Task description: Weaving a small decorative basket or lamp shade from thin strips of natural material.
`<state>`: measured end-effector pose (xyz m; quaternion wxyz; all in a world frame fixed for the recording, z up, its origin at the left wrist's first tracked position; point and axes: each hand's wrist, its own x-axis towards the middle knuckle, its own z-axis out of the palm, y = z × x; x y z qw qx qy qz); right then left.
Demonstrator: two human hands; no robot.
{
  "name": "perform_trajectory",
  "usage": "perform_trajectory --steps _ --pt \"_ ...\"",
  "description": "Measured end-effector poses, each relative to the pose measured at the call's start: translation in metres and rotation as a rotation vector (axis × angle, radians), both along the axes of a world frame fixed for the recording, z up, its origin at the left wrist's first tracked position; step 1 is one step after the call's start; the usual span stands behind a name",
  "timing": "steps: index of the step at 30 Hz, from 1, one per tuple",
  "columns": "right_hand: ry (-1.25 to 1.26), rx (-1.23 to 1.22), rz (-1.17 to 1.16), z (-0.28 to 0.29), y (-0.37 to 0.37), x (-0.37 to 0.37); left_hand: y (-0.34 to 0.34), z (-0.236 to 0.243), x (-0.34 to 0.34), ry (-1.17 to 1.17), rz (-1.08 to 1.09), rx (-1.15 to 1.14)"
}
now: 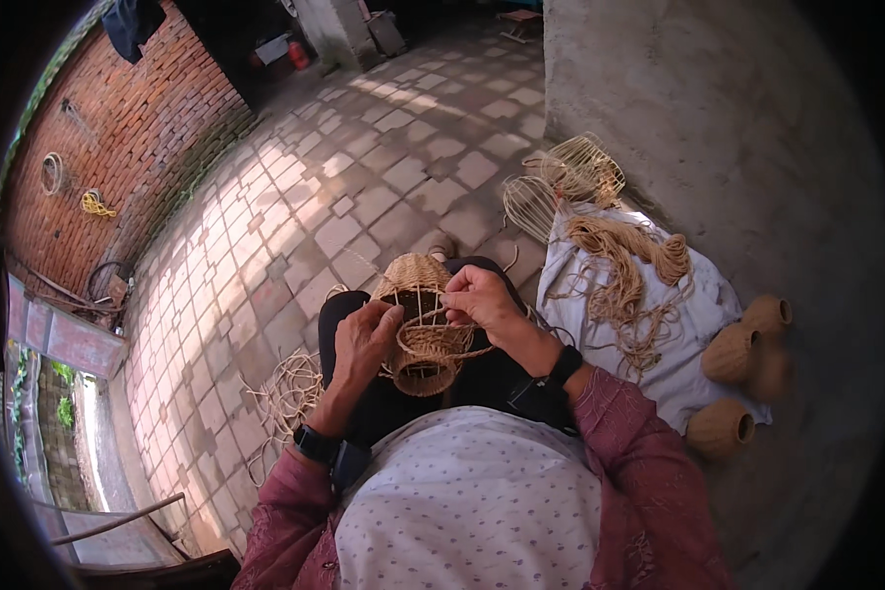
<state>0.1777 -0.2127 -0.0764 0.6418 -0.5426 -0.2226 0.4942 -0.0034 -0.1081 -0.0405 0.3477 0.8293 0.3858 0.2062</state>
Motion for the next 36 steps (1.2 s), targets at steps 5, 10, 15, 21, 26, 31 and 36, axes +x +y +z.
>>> perform_trajectory --steps 5,10,15,21,26,31,36 --pt "-0.299 -0.024 -0.069 -0.015 0.002 -0.006 0.002 0.011 0.005 0.206 -0.049 0.075" --pt "-0.295 -0.209 -0.043 -0.021 -0.004 -0.011 -0.002 0.015 0.011 0.341 -0.043 0.145" --pt "-0.294 -0.23 0.004 -0.025 -0.002 -0.014 -0.013 0.007 0.012 0.297 0.004 0.181" --pt "-0.117 -0.184 0.238 0.008 0.005 0.002 -0.005 -0.021 -0.006 0.041 0.127 -0.035" --pt "-0.077 -0.267 0.43 0.014 -0.005 0.009 -0.011 -0.032 -0.015 -0.008 0.101 -0.127" --pt "-0.088 -0.238 0.377 0.009 -0.034 0.015 -0.006 -0.037 -0.025 -0.053 0.089 -0.183" --pt "-0.173 -0.274 -0.099 -0.036 -0.131 0.126 -0.009 -0.021 -0.032 -0.009 0.116 -0.089"
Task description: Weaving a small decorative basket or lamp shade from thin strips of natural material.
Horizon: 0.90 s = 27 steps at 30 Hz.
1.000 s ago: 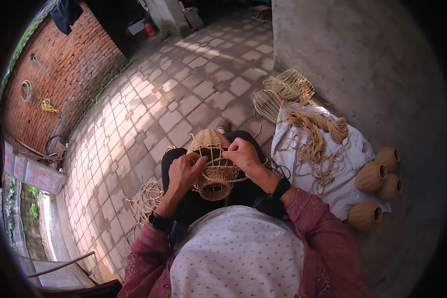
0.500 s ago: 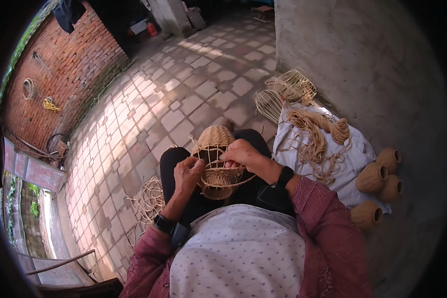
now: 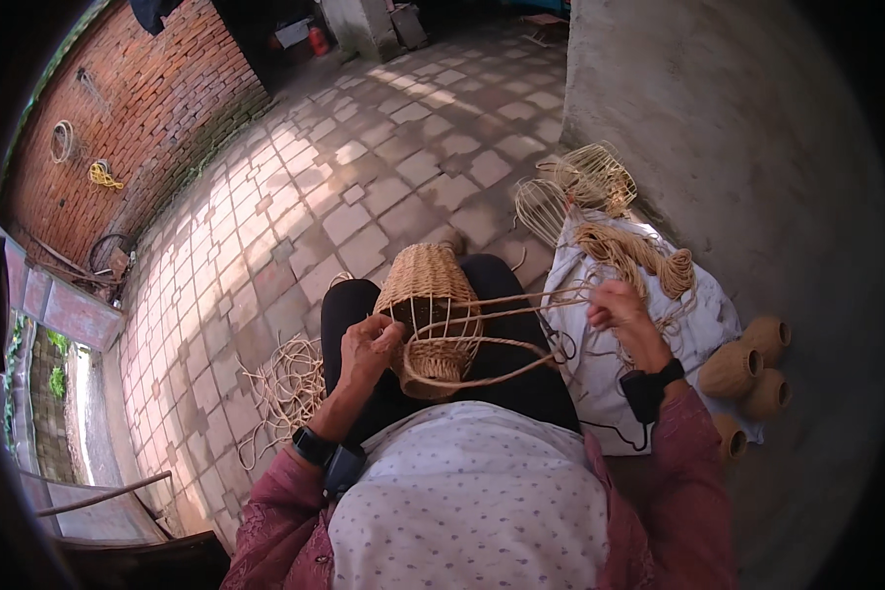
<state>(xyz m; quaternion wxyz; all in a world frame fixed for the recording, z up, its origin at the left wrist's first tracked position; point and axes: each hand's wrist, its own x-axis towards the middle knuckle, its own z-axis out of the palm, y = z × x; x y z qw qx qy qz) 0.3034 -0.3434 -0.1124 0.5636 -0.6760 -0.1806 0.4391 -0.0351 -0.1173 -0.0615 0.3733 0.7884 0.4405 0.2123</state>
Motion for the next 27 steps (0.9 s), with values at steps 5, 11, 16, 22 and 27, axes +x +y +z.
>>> perform_trajectory --steps 5,11,16,22,27 --pt "-0.385 -0.372 -0.735 -0.076 -0.262 0.214 0.009 -0.025 0.007 -0.425 -0.025 -0.446" --pt "-0.846 -0.409 -0.311 -0.065 -0.09 0.125 -0.009 -0.011 0.002 -0.381 0.127 -0.658" --pt "-0.36 0.033 0.404 0.059 0.06 -0.1 -0.004 -0.013 -0.004 -0.399 0.046 -0.678" --pt "-0.335 -0.067 0.29 0.017 0.031 -0.028 -0.002 0.0 -0.006 -0.258 0.069 -0.705" --pt "-1.451 -0.789 -0.321 -0.059 -0.14 0.168 0.0 0.001 -0.003 -0.3 0.027 -0.716"
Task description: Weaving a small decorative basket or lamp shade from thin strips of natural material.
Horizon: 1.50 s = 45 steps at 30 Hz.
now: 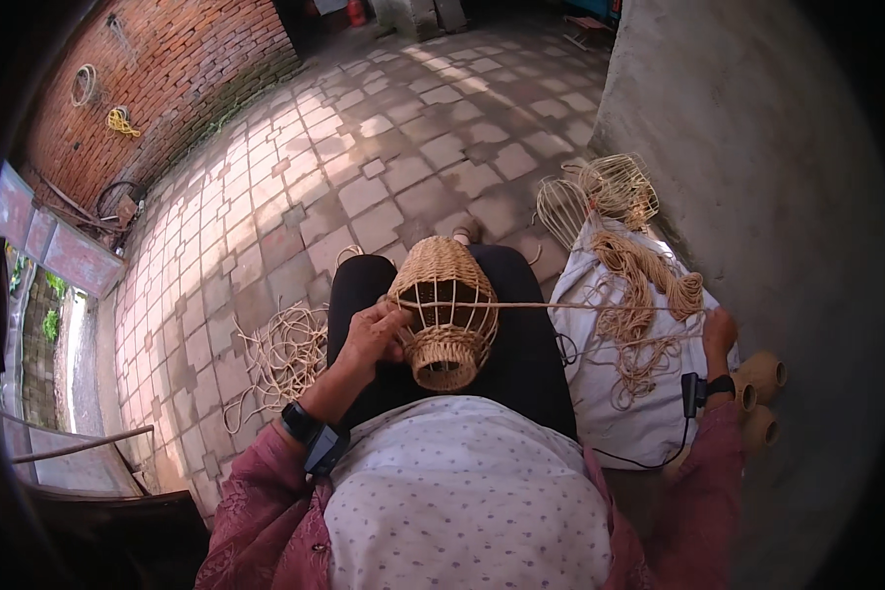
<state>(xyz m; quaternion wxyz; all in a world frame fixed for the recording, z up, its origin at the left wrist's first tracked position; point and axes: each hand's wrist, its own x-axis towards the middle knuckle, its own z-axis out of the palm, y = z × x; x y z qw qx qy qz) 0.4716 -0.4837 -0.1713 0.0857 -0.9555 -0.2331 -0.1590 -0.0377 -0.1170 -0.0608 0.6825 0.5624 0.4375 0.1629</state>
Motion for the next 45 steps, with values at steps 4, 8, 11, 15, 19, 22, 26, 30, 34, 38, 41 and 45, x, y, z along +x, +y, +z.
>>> perform_trajectory --steps 4,8,11,15,19,22,26,30,34,38,41,45 --pt "0.074 -0.195 -0.071 -0.012 -0.038 0.004 0.005 -0.006 0.0 0.013 0.009 -0.017" --pt "1.346 0.535 0.261 0.062 0.114 -0.166 0.003 -0.007 -0.011 0.041 0.03 -0.031" --pt "1.858 0.588 0.382 0.065 0.149 -0.244 0.003 -0.006 -0.003 0.018 0.006 -0.038" --pt "2.079 1.224 0.244 0.061 0.184 -0.264 0.003 -0.007 0.001 0.031 -0.025 -0.038" --pt "2.201 1.257 0.46 0.075 0.213 -0.289 0.007 -0.013 -0.003 0.013 -0.031 -0.045" --pt "2.139 1.45 0.457 0.091 0.23 -0.299 0.005 -0.011 -0.004 0.021 -0.027 -0.043" --pt "1.925 1.298 0.551 0.088 0.221 -0.299 0.006 -0.008 -0.003 -0.004 -0.018 -0.052" --pt "1.566 1.317 0.35 0.072 0.177 -0.253 0.005 -0.003 -0.002 0.004 -0.023 -0.061" --pt "1.544 1.281 0.295 0.07 0.174 -0.256 0.005 -0.006 -0.003 -0.011 -0.066 -0.022" --pt "1.542 1.303 0.264 0.055 0.172 -0.257 0.004 -0.002 -0.002 -0.003 -0.056 -0.029" --pt "1.658 1.173 0.221 0.046 0.152 -0.263 0.004 -0.007 -0.003 -0.019 -0.037 0.007" --pt "1.641 1.158 0.225 0.054 0.147 -0.268 0.003 0.0 -0.004 0.028 -0.055 0.024"
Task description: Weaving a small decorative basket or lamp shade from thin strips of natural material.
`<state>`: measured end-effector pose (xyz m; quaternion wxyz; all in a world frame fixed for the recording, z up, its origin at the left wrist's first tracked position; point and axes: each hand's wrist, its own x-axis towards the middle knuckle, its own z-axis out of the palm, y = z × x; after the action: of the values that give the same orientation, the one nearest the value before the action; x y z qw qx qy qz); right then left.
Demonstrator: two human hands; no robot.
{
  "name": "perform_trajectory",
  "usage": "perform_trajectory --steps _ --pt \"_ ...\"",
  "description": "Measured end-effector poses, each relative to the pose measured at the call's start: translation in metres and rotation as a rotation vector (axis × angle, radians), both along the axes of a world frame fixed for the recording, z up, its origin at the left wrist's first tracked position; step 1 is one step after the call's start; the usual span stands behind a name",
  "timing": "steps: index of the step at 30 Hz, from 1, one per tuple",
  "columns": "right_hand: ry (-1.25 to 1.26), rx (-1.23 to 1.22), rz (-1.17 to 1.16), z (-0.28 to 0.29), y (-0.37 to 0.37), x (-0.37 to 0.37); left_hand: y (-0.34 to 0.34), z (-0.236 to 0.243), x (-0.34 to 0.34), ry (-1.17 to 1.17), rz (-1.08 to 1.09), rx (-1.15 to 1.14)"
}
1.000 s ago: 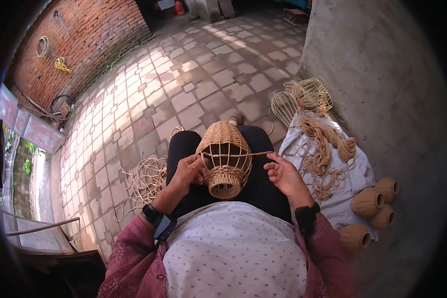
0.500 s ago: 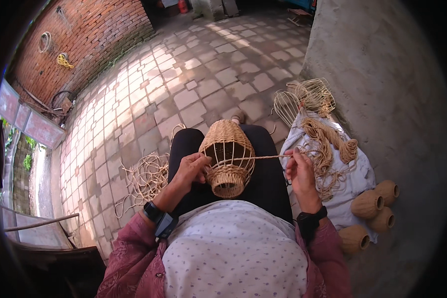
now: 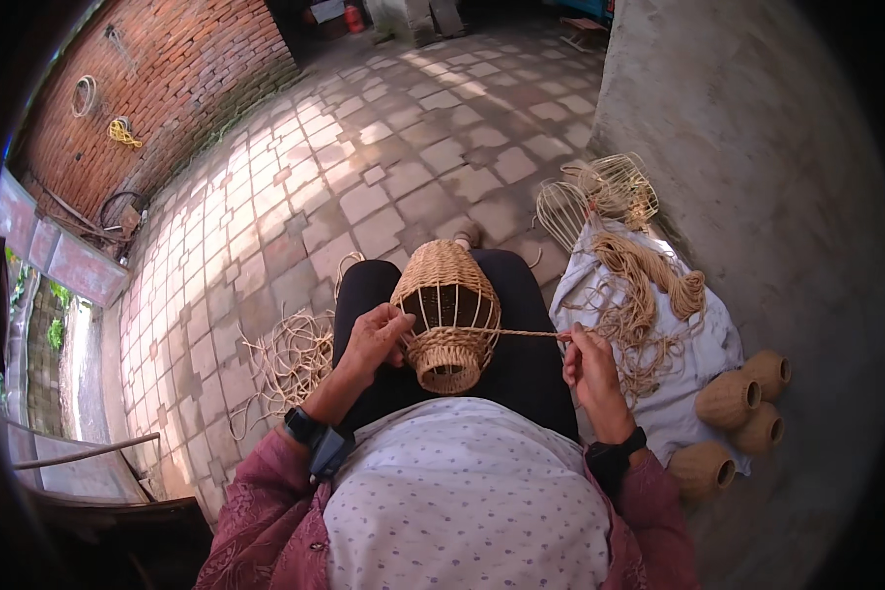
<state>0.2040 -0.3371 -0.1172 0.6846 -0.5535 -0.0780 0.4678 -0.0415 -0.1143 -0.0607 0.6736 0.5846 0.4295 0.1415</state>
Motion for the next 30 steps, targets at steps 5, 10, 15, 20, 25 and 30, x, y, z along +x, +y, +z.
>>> perform_trajectory --steps 5,10,15,20,25,30 --pt "0.101 0.223 -0.082 0.004 0.019 0.019 -0.008 0.009 0.005 -0.127 0.138 0.758" --pt "0.153 0.292 -0.019 -0.01 0.012 0.025 -0.011 0.039 0.026 0.055 -0.24 0.797" --pt "0.194 0.258 0.017 -0.005 0.004 0.023 -0.003 0.049 0.047 0.087 -0.296 1.008" --pt "0.18 0.199 0.138 -0.016 0.002 0.033 -0.004 0.05 0.066 0.213 -0.386 0.951" --pt "0.186 0.23 0.34 0.016 0.032 0.017 -0.011 0.045 0.082 0.431 -0.473 1.217" --pt "0.057 0.18 0.351 0.025 0.087 -0.019 -0.017 0.036 0.086 0.392 -0.384 1.269"
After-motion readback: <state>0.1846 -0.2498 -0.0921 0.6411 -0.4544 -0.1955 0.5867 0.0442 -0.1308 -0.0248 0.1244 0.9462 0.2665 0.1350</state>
